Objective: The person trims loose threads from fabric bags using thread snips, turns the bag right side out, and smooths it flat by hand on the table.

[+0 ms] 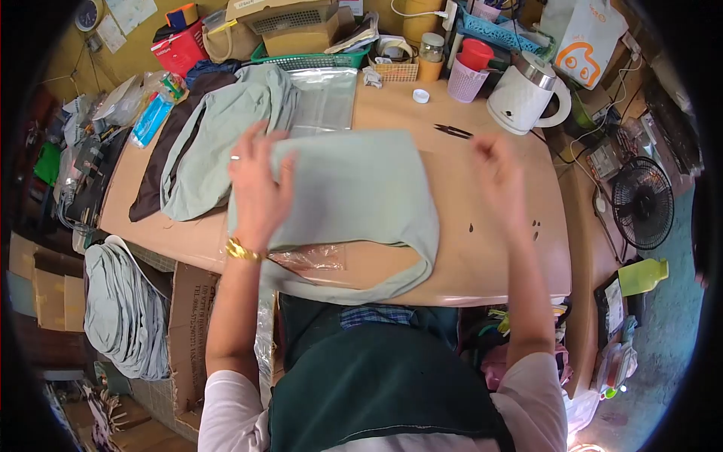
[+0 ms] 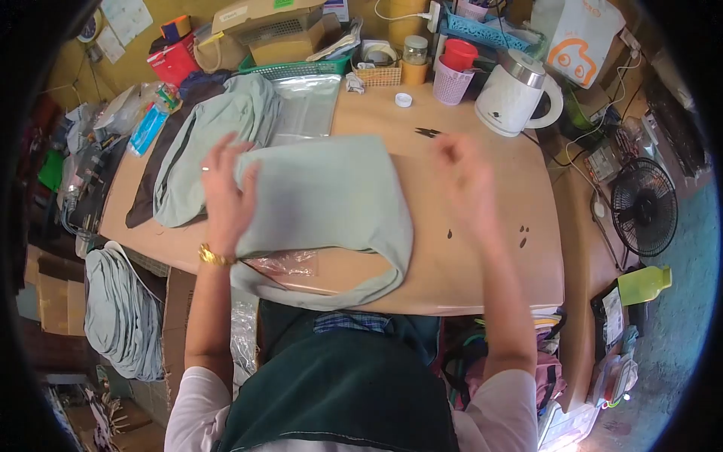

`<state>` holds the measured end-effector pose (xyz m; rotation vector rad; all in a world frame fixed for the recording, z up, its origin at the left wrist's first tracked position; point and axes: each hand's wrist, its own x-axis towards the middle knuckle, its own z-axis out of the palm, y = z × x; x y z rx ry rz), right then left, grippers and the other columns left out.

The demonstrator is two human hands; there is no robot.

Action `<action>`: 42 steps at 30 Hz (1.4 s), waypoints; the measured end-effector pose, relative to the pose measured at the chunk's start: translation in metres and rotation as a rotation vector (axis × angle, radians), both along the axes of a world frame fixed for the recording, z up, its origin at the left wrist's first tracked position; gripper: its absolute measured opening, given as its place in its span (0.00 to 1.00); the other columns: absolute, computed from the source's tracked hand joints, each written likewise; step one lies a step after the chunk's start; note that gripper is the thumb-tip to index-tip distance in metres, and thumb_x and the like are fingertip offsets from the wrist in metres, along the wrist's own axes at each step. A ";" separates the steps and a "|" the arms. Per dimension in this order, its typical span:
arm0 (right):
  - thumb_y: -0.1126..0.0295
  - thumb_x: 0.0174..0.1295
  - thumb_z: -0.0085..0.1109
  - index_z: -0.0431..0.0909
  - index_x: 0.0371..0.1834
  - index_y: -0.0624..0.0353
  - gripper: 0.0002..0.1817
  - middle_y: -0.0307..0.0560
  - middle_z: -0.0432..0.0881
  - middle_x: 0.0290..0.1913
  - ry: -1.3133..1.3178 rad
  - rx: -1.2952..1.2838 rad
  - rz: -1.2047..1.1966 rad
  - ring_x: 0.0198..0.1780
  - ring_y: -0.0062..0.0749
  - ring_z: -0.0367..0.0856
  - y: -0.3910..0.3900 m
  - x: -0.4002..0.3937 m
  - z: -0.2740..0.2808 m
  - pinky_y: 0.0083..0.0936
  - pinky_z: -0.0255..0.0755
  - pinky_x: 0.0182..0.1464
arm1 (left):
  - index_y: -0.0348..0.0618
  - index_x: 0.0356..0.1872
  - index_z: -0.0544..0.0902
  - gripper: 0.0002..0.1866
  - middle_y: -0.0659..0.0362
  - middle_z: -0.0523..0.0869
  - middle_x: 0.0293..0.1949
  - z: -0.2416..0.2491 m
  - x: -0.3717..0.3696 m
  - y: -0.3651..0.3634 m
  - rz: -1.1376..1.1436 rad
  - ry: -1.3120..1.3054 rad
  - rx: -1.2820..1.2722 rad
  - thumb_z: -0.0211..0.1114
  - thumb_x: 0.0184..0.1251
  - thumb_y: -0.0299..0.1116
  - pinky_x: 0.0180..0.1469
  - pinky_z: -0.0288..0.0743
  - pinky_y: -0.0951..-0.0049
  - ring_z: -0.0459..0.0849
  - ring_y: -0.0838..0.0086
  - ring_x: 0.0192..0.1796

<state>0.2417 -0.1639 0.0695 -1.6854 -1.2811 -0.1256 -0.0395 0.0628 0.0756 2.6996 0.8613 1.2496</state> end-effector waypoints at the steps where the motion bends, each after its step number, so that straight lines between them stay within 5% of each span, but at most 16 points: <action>1: 0.68 0.65 0.63 0.76 0.57 0.57 0.18 0.54 0.79 0.57 -0.048 -0.097 0.093 0.56 0.42 0.79 -0.006 -0.036 -0.009 0.38 0.72 0.58 | 0.48 0.57 0.79 0.19 0.49 0.74 0.66 -0.003 0.000 -0.015 -0.100 0.087 -0.038 0.66 0.68 0.39 0.69 0.60 0.49 0.71 0.51 0.69; 6: 0.64 0.61 0.66 0.70 0.71 0.47 0.32 0.46 0.68 0.73 -0.453 -0.633 0.264 0.74 0.45 0.64 -0.028 -0.097 -0.075 0.53 0.54 0.75 | 0.54 0.66 0.75 0.32 0.52 0.71 0.71 -0.038 -0.023 -0.061 -0.233 0.574 -0.165 0.73 0.60 0.46 0.75 0.48 0.37 0.64 0.52 0.76; 8: 0.67 0.63 0.63 0.63 0.77 0.42 0.36 0.46 0.62 0.78 -0.466 -0.799 0.245 0.79 0.46 0.58 -0.042 -0.063 -0.072 0.62 0.42 0.77 | 0.59 0.71 0.72 0.40 0.53 0.67 0.75 -0.059 -0.052 -0.037 -0.055 0.839 -0.165 0.74 0.55 0.53 0.76 0.42 0.33 0.58 0.53 0.79; 11: 0.68 0.64 0.62 0.63 0.77 0.44 0.36 0.46 0.60 0.79 -0.325 -0.925 0.195 0.80 0.46 0.56 -0.062 -0.026 -0.061 0.63 0.40 0.77 | 0.61 0.72 0.71 0.44 0.51 0.63 0.77 -0.046 -0.071 -0.031 0.031 0.753 -0.333 0.74 0.52 0.58 0.76 0.42 0.34 0.55 0.51 0.80; 12: 0.68 0.63 0.64 0.68 0.72 0.45 0.32 0.46 0.66 0.75 -0.403 -0.886 0.148 0.76 0.45 0.62 -0.066 -0.020 -0.058 0.58 0.49 0.75 | 0.60 0.72 0.72 0.44 0.50 0.61 0.78 -0.046 -0.075 -0.031 0.022 0.672 -0.343 0.74 0.51 0.59 0.77 0.41 0.34 0.53 0.51 0.81; 13: 0.67 0.62 0.65 0.73 0.68 0.47 0.28 0.46 0.71 0.71 -0.481 -0.845 0.097 0.73 0.44 0.67 -0.066 -0.018 -0.056 0.53 0.58 0.72 | 0.54 0.67 0.77 0.39 0.47 0.68 0.73 -0.052 -0.077 -0.035 0.004 0.528 -0.157 0.77 0.51 0.53 0.73 0.55 0.40 0.64 0.49 0.75; 14: 0.67 0.62 0.65 0.73 0.68 0.47 0.28 0.46 0.71 0.71 -0.483 -0.843 0.099 0.73 0.44 0.67 -0.067 -0.020 -0.053 0.53 0.58 0.72 | 0.54 0.67 0.77 0.39 0.47 0.68 0.73 -0.055 -0.077 -0.040 0.007 0.527 -0.156 0.77 0.51 0.53 0.73 0.55 0.40 0.64 0.49 0.75; 16: 0.70 0.63 0.63 0.80 0.54 0.56 0.16 0.52 0.79 0.61 -0.110 -0.478 -0.042 0.63 0.46 0.77 -0.060 -0.041 -0.034 0.45 0.70 0.63 | 0.50 0.60 0.81 0.33 0.47 0.76 0.62 -0.060 -0.070 -0.054 -0.112 0.302 -0.398 0.78 0.51 0.46 0.60 0.70 0.51 0.76 0.52 0.63; 17: 0.70 0.63 0.63 0.80 0.54 0.56 0.16 0.52 0.79 0.61 -0.111 -0.479 -0.039 0.63 0.46 0.77 -0.056 -0.054 -0.035 0.45 0.70 0.63 | 0.46 0.49 0.85 0.22 0.53 0.82 0.47 -0.060 -0.058 -0.059 -0.153 0.182 -0.277 0.77 0.52 0.38 0.48 0.73 0.60 0.81 0.56 0.48; 19: 0.73 0.62 0.63 0.80 0.43 0.62 0.08 0.54 0.83 0.50 0.235 -0.411 0.134 0.51 0.50 0.83 -0.046 -0.082 -0.037 0.40 0.76 0.51 | 0.44 0.45 0.86 0.17 0.52 0.83 0.44 -0.065 -0.043 -0.060 -0.138 0.229 -0.279 0.75 0.54 0.35 0.47 0.74 0.59 0.82 0.55 0.46; 21: 0.74 0.61 0.63 0.81 0.43 0.62 0.08 0.53 0.84 0.47 0.129 -0.436 0.104 0.47 0.51 0.83 -0.037 -0.101 -0.059 0.41 0.76 0.49 | 0.42 0.34 0.85 0.05 0.53 0.83 0.32 -0.072 -0.031 -0.056 -0.122 0.251 -0.301 0.72 0.57 0.29 0.40 0.75 0.58 0.82 0.54 0.36; 26: 0.76 0.60 0.64 0.82 0.42 0.61 0.07 0.53 0.84 0.41 0.082 -0.445 0.050 0.42 0.52 0.83 -0.044 -0.099 -0.068 0.43 0.76 0.45 | 0.42 0.32 0.84 0.05 0.52 0.82 0.30 -0.070 -0.026 -0.059 -0.151 0.227 -0.365 0.71 0.60 0.31 0.36 0.75 0.58 0.83 0.53 0.32; 29: 0.77 0.62 0.63 0.82 0.41 0.63 0.06 0.53 0.85 0.42 -0.001 -0.398 -0.025 0.45 0.49 0.85 -0.044 -0.098 -0.064 0.35 0.78 0.46 | 0.41 0.31 0.84 0.05 0.51 0.81 0.28 -0.067 -0.025 -0.072 -0.187 0.208 -0.461 0.70 0.61 0.30 0.33 0.74 0.58 0.82 0.53 0.31; 33: 0.77 0.61 0.65 0.82 0.43 0.64 0.08 0.53 0.85 0.41 0.239 -0.228 0.192 0.43 0.43 0.86 -0.019 -0.138 -0.066 0.33 0.79 0.45 | 0.40 0.31 0.83 0.05 0.51 0.79 0.27 -0.054 -0.014 -0.103 -0.287 0.129 -0.493 0.69 0.62 0.28 0.31 0.73 0.58 0.81 0.54 0.29; 38: 0.74 0.52 0.74 0.81 0.44 0.61 0.16 0.47 0.77 0.37 0.548 -0.156 0.140 0.33 0.36 0.82 -0.006 -0.174 -0.084 0.31 0.76 0.34 | 0.40 0.31 0.81 0.04 0.53 0.75 0.26 -0.045 -0.007 -0.125 -0.332 0.055 -0.446 0.68 0.62 0.25 0.29 0.72 0.60 0.79 0.56 0.28; 42: 0.76 0.52 0.74 0.81 0.45 0.62 0.17 0.46 0.76 0.37 0.390 -0.188 0.084 0.32 0.34 0.81 -0.012 -0.172 -0.079 0.28 0.78 0.35 | 0.40 0.31 0.80 0.05 0.53 0.75 0.26 -0.048 -0.009 -0.130 -0.338 0.056 -0.458 0.69 0.62 0.25 0.29 0.72 0.60 0.79 0.56 0.28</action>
